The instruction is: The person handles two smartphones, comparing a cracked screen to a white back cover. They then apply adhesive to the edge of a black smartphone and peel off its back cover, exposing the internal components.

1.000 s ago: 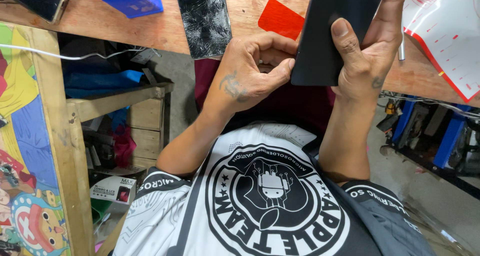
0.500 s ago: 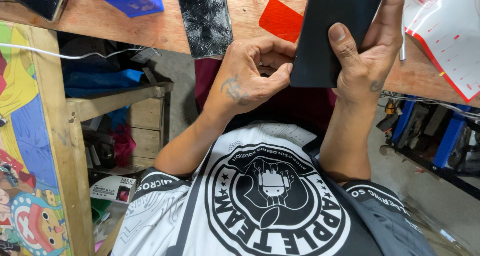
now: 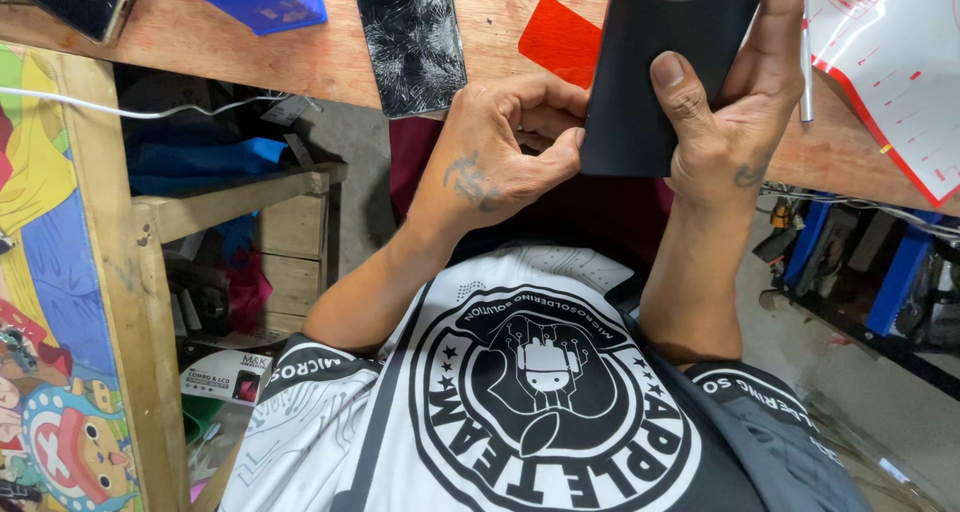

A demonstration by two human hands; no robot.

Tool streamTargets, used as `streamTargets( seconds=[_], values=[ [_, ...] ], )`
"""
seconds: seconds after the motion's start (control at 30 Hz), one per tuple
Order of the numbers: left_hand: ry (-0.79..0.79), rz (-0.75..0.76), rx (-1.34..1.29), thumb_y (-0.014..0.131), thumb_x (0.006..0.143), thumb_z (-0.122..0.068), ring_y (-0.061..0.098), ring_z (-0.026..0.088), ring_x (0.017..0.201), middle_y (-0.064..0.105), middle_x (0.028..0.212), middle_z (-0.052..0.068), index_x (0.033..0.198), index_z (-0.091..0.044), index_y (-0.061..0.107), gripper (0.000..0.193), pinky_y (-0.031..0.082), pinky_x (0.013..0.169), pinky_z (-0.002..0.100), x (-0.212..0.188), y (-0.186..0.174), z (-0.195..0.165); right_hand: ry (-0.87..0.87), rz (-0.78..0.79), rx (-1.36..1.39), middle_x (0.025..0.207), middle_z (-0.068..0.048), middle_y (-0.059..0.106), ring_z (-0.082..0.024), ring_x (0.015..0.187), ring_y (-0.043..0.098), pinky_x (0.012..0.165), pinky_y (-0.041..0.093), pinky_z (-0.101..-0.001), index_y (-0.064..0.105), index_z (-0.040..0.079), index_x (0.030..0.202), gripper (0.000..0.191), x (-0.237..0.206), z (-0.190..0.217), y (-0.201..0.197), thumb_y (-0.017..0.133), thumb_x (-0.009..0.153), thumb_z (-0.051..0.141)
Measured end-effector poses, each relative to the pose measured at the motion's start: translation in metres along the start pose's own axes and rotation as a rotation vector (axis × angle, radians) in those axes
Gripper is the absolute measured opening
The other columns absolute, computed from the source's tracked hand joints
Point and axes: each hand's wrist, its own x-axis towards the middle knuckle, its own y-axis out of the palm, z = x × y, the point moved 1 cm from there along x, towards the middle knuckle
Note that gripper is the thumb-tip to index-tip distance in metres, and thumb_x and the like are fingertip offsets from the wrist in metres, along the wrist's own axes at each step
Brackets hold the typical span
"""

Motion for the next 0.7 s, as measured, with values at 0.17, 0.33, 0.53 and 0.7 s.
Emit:
streamTargets(
  seconds=[0.17,0.33,0.53,0.7],
  values=[
    [0.055,-0.114,0.042,0.066,0.085,-0.002,0.074,0.008,0.079,0.078,0.088,0.005,0.104,0.003,0.073,0.02,0.062,0.078,0.023,0.0,0.011,0.004,-0.029,0.04,0.027,0.15,-0.011,0.054,-0.016,0.129,0.058,0.11,0.05,-0.026,0.026,0.011,0.164,0.08,-0.004,-0.003,-0.004,0.082,0.108,0.006],
    [0.094,-0.168,0.143,0.066,0.085,-0.002,0.074,0.006,0.079,0.077,0.085,0.004,0.104,0.002,0.072,0.02,0.061,0.075,0.022,-0.003,0.016,0.012,-0.082,0.036,-0.07,0.158,-0.009,0.045,-0.015,0.135,0.054,0.113,0.047,-0.0238,0.02,0.016,0.165,0.082,-0.015,-0.006,-0.003,0.081,0.11,0.004],
    [0.056,-0.087,-0.01,0.067,0.092,-0.001,0.073,0.006,0.082,0.077,0.091,0.004,0.107,0.002,0.072,0.016,0.06,0.079,0.022,-0.005,0.012,0.023,-0.036,0.027,-0.061,0.154,-0.01,0.051,-0.015,0.132,0.053,0.114,0.047,-0.0241,0.022,0.013,0.167,0.084,-0.014,-0.01,-0.003,0.082,0.109,0.009],
    [-0.033,0.057,-0.24,0.072,0.096,-0.003,0.072,0.007,0.084,0.077,0.095,0.004,0.113,0.002,0.073,0.018,0.06,0.08,0.022,-0.002,0.007,0.028,0.115,-0.053,0.171,0.152,-0.014,0.051,-0.018,0.134,0.055,0.116,0.044,-0.0255,0.025,0.004,0.165,0.088,-0.007,-0.011,-0.005,0.086,0.102,0.013]
  ],
)
